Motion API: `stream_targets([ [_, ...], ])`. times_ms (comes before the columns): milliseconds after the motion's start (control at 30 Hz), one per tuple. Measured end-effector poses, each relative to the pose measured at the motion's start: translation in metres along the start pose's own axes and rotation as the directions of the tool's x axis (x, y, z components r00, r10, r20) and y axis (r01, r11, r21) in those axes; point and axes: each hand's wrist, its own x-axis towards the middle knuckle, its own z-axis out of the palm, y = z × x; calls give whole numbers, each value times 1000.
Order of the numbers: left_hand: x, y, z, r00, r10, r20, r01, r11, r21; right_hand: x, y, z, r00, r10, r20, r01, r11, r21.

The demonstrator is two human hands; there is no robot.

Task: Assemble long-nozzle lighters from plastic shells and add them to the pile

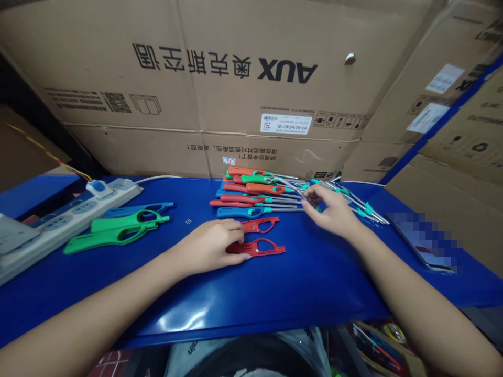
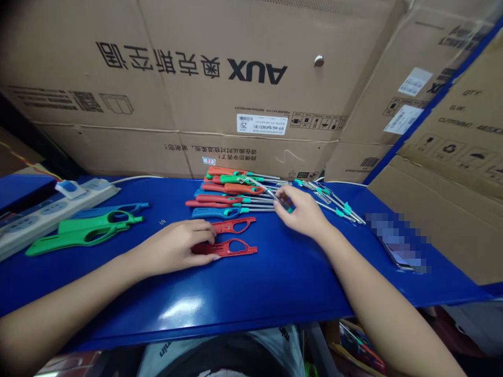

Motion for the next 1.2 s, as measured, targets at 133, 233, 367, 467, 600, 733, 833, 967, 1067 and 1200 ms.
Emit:
stream_targets([
  [133, -1, -3, -5, 1000, -7, 28, 8, 1000, -15, -3, -5, 9, 981, -42, 191, 41, 999, 6],
  [233, -1, -7, -4, 1000, 8, 25, -8, 1000, -6, -3, 3, 13, 966, -14, 259, 28, 998, -50],
  [367, -2, -12, -3, 1000, 15, 15, -15, 1000, -1, -1, 22, 9, 966, 16, 259, 2, 998, -68],
  [467, -2, -13, -4, 1000, 25, 5, -25, 1000, -1, 0, 32, 1, 966, 37, 255, -20, 998, -67],
  [600, -2, -11, -3, 999, 35, -38, -35, 999, -7, 0, 32, -5, 981, 37, 188, -36, 999, -8],
  [733, 0, -5, 3, 954, -53, -295, 28, 996, -89, -1, 16, 0, 990, 10, 142, -25, 994, 102],
  [833, 1, 1, 11, 895, -149, -421, 77, 980, -183, -4, -2, 8, 989, -59, 138, 33, 982, 185],
  [967, 1, 8, 18, 883, -182, -433, 59, 957, -283, -8, -19, 17, 973, -168, 159, 131, 966, 223],
  [1067, -1, 11, 20, 874, -166, -456, 26, 955, -297, -8, -21, 22, 945, -240, 222, 186, 953, 238],
  [1200, -3, 13, 16, 846, -124, -519, 1, 973, -230, -8, -18, 21, 882, -274, 383, 166, 942, 293],
])
